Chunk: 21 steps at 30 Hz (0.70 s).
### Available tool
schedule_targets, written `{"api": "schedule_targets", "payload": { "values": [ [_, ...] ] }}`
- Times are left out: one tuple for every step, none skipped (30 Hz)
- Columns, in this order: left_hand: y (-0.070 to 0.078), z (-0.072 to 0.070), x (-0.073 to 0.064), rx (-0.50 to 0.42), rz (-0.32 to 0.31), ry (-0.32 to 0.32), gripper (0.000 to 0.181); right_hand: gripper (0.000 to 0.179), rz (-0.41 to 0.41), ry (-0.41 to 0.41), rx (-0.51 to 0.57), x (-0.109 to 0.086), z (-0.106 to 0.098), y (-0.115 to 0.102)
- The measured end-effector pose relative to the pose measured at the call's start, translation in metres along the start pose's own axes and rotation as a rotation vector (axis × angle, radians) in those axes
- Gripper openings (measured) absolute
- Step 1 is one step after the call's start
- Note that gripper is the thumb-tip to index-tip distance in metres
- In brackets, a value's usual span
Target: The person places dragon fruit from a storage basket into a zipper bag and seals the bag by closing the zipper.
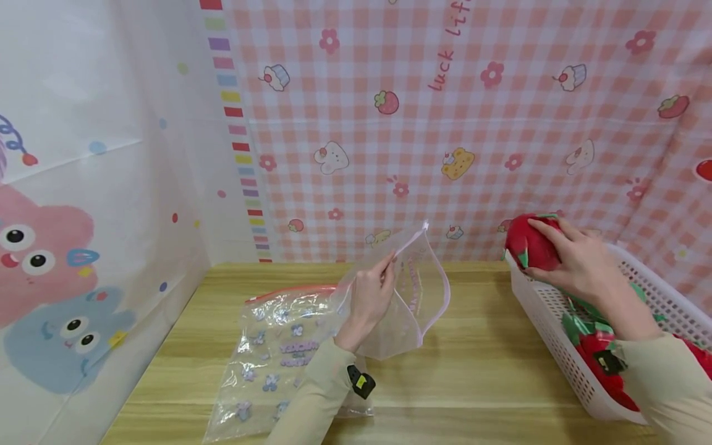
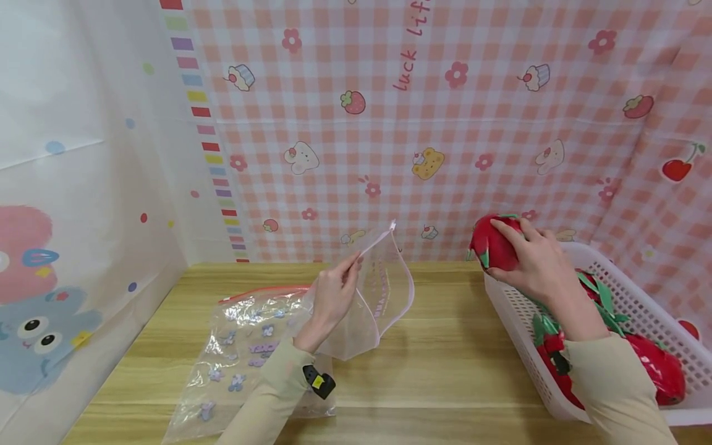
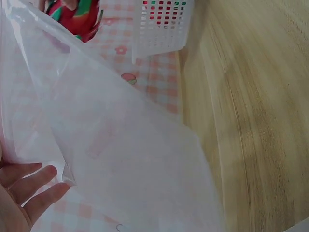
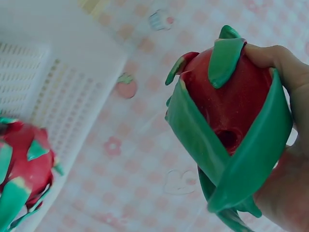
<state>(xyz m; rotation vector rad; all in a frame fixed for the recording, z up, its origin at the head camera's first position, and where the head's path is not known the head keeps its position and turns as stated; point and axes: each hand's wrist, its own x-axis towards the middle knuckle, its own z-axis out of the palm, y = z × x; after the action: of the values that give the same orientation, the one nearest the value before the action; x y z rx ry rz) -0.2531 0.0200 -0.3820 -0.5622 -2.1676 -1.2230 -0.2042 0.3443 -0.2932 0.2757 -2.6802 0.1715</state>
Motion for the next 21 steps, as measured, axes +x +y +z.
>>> {"api": "schedule_targets", "payload": {
  "values": [
    [0.0, 0.0, 0.0, -0.002, 0.001, 0.002, 0.028, 0.083, -0.009, 0.015, 0.006, -0.001, 0.0, -0.003],
    [0.0, 0.0, 0.0, -0.003, 0.002, 0.003, 0.028, 0.083, -0.015, 0.023, 0.015, -0.001, -0.001, -0.008],
    [0.0, 0.0, 0.0, -0.001, 0.003, 0.005, 0.028, 0.083, -0.024, 0.033, 0.023, -0.001, -0.001, -0.012],
    [0.0, 0.0, 0.0, 0.0, 0.002, 0.007, 0.028, 0.083, -0.038, 0.05, 0.034, -0.002, -0.002, -0.015],
    [0.0, 0.001, 0.0, 0.003, 0.002, 0.01, 0.028, 0.084, -0.049, 0.062, 0.052, -0.002, -0.002, -0.019],
    [0.001, 0.001, 0.0, 0.005, 0.001, 0.013, 0.028, 0.084, -0.061, 0.078, 0.068, -0.002, -0.002, -0.023],
    [0.001, 0.001, 0.0, 0.005, -0.002, 0.013, 0.028, 0.084, -0.07, 0.087, 0.082, -0.003, -0.002, -0.027],
    [0.001, 0.001, 0.001, 0.003, -0.006, 0.013, 0.028, 0.084, -0.079, 0.094, 0.097, -0.003, -0.003, -0.032],
    [0.002, 0.001, 0.001, 0.002, -0.009, 0.013, 0.027, 0.084, -0.094, 0.107, 0.111, -0.003, -0.003, -0.036],
    [0.002, 0.001, 0.001, -0.002, -0.01, 0.014, 0.027, 0.084, -0.105, 0.117, 0.126, -0.004, -0.003, -0.04],
    [0.002, 0.001, 0.001, -0.005, -0.012, 0.013, 0.027, 0.083, -0.117, 0.127, 0.142, -0.004, -0.003, -0.045],
    [0.003, 0.001, 0.001, -0.009, -0.01, 0.012, 0.027, 0.083, -0.126, 0.134, 0.154, -0.004, -0.003, -0.05],
    [0.003, 0.001, 0.001, -0.013, -0.01, 0.012, 0.027, 0.083, -0.134, 0.138, 0.167, -0.004, -0.004, -0.055],
    [0.003, 0.002, 0.001, -0.014, -0.009, 0.013, 0.027, 0.083, -0.142, 0.142, 0.18, -0.005, -0.003, -0.059],
    [0.003, 0.002, 0.001, -0.014, -0.008, 0.015, 0.027, 0.083, -0.151, 0.149, 0.191, -0.005, -0.003, -0.064],
    [0.003, 0.002, 0.001, -0.017, -0.008, 0.015, 0.027, 0.083, -0.16, 0.154, 0.202, -0.005, -0.002, -0.068],
    [0.003, 0.002, 0.001, -0.019, -0.011, 0.014, 0.028, 0.083, -0.168, 0.158, 0.215, -0.005, -0.001, -0.073],
    [0.003, 0.003, 0.001, -0.02, -0.014, 0.013, 0.028, 0.083, -0.177, 0.161, 0.226, -0.005, 0.0, -0.077],
    [0.003, 0.003, 0.001, -0.02, -0.018, 0.01, 0.028, 0.082, -0.186, 0.165, 0.234, -0.005, 0.001, -0.08],
    [0.003, 0.003, 0.001, -0.025, -0.022, 0.008, 0.028, 0.082, -0.193, 0.167, 0.242, -0.006, 0.003, -0.084],
    [0.003, 0.003, 0.001, -0.034, -0.028, 0.003, 0.028, 0.082, -0.202, 0.172, 0.252, -0.005, 0.004, -0.088]
  ]
}}
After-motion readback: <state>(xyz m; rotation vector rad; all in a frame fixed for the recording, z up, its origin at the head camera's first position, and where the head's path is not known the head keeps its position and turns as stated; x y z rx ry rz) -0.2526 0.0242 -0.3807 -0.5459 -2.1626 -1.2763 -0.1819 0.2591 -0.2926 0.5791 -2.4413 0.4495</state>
